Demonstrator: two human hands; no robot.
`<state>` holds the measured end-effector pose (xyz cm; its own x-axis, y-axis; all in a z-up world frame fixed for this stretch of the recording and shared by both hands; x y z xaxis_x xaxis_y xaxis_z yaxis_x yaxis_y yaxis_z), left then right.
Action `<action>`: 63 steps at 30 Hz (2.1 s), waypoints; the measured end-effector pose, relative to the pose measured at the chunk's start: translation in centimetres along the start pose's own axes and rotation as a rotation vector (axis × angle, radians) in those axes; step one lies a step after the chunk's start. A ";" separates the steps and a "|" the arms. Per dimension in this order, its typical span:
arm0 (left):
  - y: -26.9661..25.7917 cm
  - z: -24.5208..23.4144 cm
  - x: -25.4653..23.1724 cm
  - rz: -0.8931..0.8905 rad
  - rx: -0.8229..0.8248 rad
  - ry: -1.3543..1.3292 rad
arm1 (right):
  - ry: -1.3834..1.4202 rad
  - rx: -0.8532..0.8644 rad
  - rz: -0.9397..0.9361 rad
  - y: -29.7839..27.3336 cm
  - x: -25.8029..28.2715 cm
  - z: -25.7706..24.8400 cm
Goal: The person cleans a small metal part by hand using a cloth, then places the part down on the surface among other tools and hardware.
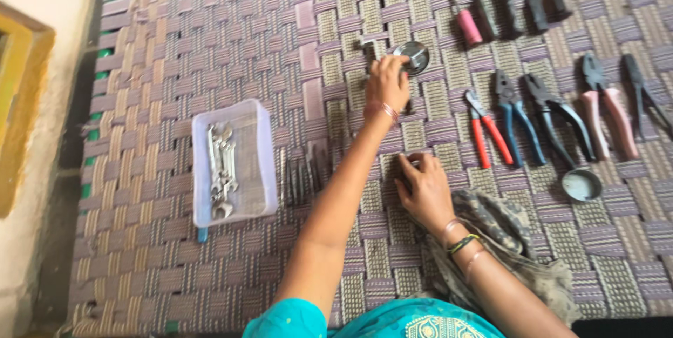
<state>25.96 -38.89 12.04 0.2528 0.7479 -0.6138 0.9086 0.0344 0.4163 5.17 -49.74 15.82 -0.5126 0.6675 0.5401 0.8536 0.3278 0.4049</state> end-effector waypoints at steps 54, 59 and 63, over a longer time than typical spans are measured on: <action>-23.1 3.0 7.1 -0.699 0.217 -1.265 | 0.109 -0.204 -0.117 -2.3 3.3 -1.3; -22.7 1.5 5.6 -0.682 0.270 -1.265 | 0.096 -0.180 -0.076 -1.3 1.3 -0.3; -22.1 1.0 4.8 -0.688 0.333 -1.273 | 0.357 -0.121 0.141 -1.9 -1.8 0.8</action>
<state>7.39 -36.78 -0.79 -0.2935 -0.4268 -0.8554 0.9558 -0.1493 -0.2534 4.54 -51.04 13.43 -0.4095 0.4191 0.8104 0.9117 0.1541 0.3810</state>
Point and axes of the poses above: each hand's wrist, its own y-axis towards the middle knuckle, its own z-axis out of the palm, x = y × z, the point moved 5 cm from there along y, towards the middle knuckle, and after that the axes turned 6 degrees about -z, right-handed, at the moved point
